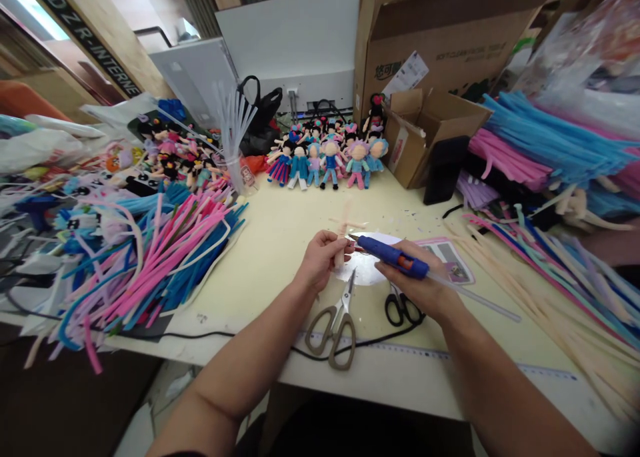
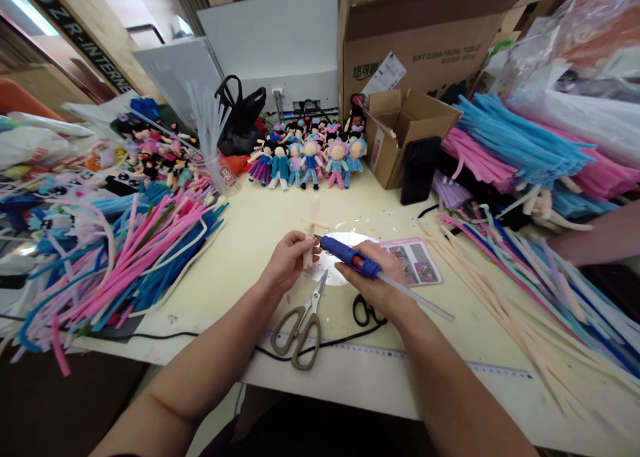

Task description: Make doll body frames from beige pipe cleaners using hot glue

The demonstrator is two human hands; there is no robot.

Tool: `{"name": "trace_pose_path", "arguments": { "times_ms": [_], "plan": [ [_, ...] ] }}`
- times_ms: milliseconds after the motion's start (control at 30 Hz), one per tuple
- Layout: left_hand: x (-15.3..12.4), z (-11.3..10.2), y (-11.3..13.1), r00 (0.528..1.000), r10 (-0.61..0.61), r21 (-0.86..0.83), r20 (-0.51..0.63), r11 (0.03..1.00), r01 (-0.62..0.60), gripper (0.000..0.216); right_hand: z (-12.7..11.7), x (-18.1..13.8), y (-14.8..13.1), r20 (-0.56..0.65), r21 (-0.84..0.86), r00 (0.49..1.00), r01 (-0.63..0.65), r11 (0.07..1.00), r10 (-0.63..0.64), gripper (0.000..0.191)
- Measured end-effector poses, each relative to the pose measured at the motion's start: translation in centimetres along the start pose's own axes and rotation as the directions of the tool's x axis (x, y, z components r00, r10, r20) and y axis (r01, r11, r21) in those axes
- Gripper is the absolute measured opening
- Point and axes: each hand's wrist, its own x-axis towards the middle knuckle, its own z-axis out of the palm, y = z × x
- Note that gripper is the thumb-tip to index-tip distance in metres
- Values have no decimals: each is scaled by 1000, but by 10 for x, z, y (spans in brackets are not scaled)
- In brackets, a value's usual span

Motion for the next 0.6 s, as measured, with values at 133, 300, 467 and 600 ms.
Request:
{"name": "trace_pose_path", "arguments": {
  "times_ms": [133, 300, 467, 600],
  "plan": [
    [-2, -1, -1, 998, 61, 80, -13, 995, -60, 34, 2, -1, 0, 14, 12, 1000, 3, 1000, -3, 16],
    [-2, 1, 0, 995, 98, 80, 23, 992, -99, 30, 4, -1, -1, 23, 10, 1000, -18, 1000, 17, 17],
    [-5, 3, 1, 997, 80, 61, 21, 995, -81, 28, 5, 0, -2, 2, 2, 999, -36, 999, 36, 17],
    [-6, 3, 1, 997, 79, 89, 2, 993, -78, 27, 4, 0, -3, -16, 17, 999, -31, 999, 31, 19]
  ]
}}
